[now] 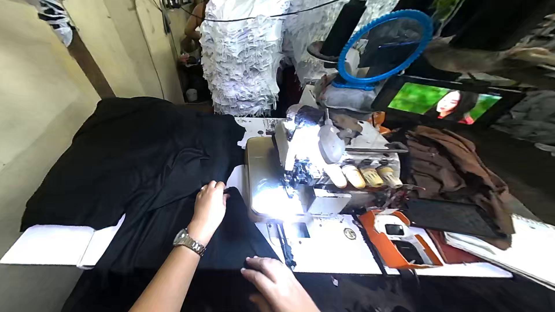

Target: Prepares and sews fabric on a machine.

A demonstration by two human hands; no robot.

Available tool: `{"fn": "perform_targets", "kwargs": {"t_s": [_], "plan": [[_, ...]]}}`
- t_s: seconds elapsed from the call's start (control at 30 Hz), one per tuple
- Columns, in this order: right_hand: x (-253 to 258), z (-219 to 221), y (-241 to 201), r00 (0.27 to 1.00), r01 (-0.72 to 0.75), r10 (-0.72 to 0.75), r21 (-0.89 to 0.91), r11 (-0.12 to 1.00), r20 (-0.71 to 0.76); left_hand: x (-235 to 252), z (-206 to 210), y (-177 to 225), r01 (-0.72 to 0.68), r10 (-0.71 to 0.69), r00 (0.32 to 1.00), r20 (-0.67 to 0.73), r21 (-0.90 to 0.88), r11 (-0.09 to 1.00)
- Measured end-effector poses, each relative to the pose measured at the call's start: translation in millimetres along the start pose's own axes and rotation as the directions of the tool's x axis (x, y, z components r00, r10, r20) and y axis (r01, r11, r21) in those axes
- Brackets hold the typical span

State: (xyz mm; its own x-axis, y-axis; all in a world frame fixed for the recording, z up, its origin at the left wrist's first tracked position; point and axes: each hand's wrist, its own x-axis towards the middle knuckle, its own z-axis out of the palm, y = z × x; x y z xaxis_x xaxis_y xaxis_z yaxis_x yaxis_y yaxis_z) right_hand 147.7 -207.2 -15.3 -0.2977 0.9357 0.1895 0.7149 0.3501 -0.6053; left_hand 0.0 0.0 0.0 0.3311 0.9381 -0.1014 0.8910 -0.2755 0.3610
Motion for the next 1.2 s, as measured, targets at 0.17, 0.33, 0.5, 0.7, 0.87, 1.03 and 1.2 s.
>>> {"fn": "perform_targets", "kwargs": {"t_s": [0.17,0.33,0.5,0.7,0.87,1.03,1.2], "plan": [[26.3,-17.4,14.6,0.919,-0.082,0.044,-0.081,0.993,-0.391,-15.5,-17.5,-23.6,-0.443,0.362,0.866,-0.345,-0.195,0.875],[48.3,-9.7,-3.5,0.918,-0.202,0.180,-0.027,0.979,-0.354,-41.0,-69.3,-28.0,-0.445,0.371,0.890,-0.266,-0.681,0.581],[39.1,-0.8,-3.8,0.915,-0.152,0.185,0.116,0.981,-0.358,-44.5,-65.2,-45.9,-0.428,0.288,0.900,-0.327,-0.786,0.445],[44.8,-22.9,-18.2,0.937,-0.299,0.348,0.534,0.791,0.008,-60.8,-87.3,-16.6,-0.302,0.132,0.953,-0.272,-0.839,0.453],[92.6,-31.2,-26.3,0.935,-0.288,0.322,0.848,0.445,0.149,-64.8,-89.6,-9.4,-0.341,0.256,0.928,-0.272,-0.895,0.287],[120.8,-53.1,-37.6,0.930,-0.156,0.360,0.964,0.217,0.069,-55.2,-78.3,-30.4,-0.479,0.404,0.848,-0.342,-0.821,0.312],[112.6,-59.7,-24.1,0.916,-0.132,0.396,0.886,0.444,-0.062,-62.7,-82.2,-21.5,-0.574,0.417,0.811,-0.411,-0.699,0.427]]}}
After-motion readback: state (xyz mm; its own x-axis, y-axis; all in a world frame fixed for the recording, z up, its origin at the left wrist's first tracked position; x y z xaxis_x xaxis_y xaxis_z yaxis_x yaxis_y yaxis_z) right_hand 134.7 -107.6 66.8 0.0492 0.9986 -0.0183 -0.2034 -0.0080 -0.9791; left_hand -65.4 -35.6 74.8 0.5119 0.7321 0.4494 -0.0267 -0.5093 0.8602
